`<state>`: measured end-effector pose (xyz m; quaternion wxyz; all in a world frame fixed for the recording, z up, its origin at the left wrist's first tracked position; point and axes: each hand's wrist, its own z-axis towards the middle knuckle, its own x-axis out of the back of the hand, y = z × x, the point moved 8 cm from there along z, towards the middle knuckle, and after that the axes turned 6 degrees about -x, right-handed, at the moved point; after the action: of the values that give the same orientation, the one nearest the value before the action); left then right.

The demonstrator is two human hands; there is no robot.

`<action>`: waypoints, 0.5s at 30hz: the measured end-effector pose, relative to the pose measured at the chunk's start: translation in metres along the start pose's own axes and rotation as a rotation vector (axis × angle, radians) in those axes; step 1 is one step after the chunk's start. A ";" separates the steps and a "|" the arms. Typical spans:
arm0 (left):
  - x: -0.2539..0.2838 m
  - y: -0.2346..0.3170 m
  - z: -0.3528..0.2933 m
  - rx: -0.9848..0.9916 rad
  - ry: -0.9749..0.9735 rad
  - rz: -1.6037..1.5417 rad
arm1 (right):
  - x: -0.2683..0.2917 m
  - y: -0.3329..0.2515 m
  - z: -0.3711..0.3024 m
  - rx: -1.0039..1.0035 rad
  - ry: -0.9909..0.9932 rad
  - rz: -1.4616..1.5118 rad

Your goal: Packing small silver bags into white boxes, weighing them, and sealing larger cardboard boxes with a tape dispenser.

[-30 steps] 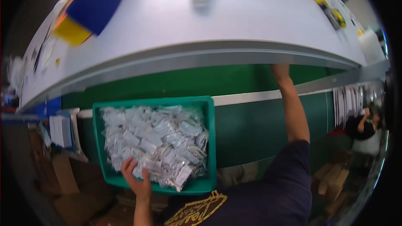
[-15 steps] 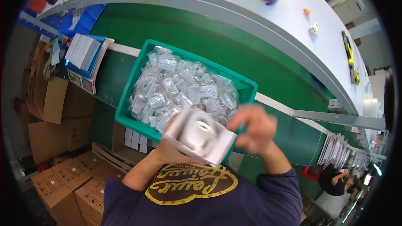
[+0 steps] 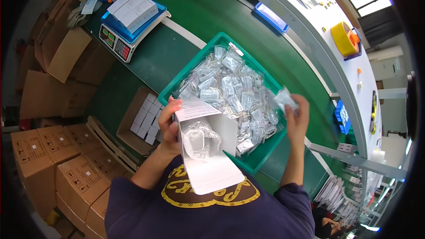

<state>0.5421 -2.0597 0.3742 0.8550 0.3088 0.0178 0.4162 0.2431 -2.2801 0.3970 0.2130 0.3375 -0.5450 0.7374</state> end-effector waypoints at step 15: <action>-0.002 0.002 0.001 -0.165 -0.105 0.075 | -0.019 -0.238 -0.029 0.441 -0.611 0.096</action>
<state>0.5397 -2.0605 0.3755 0.8611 0.2592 -0.0732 0.4312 0.4105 -2.1765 0.5352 -0.0721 0.5537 -0.4267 0.7114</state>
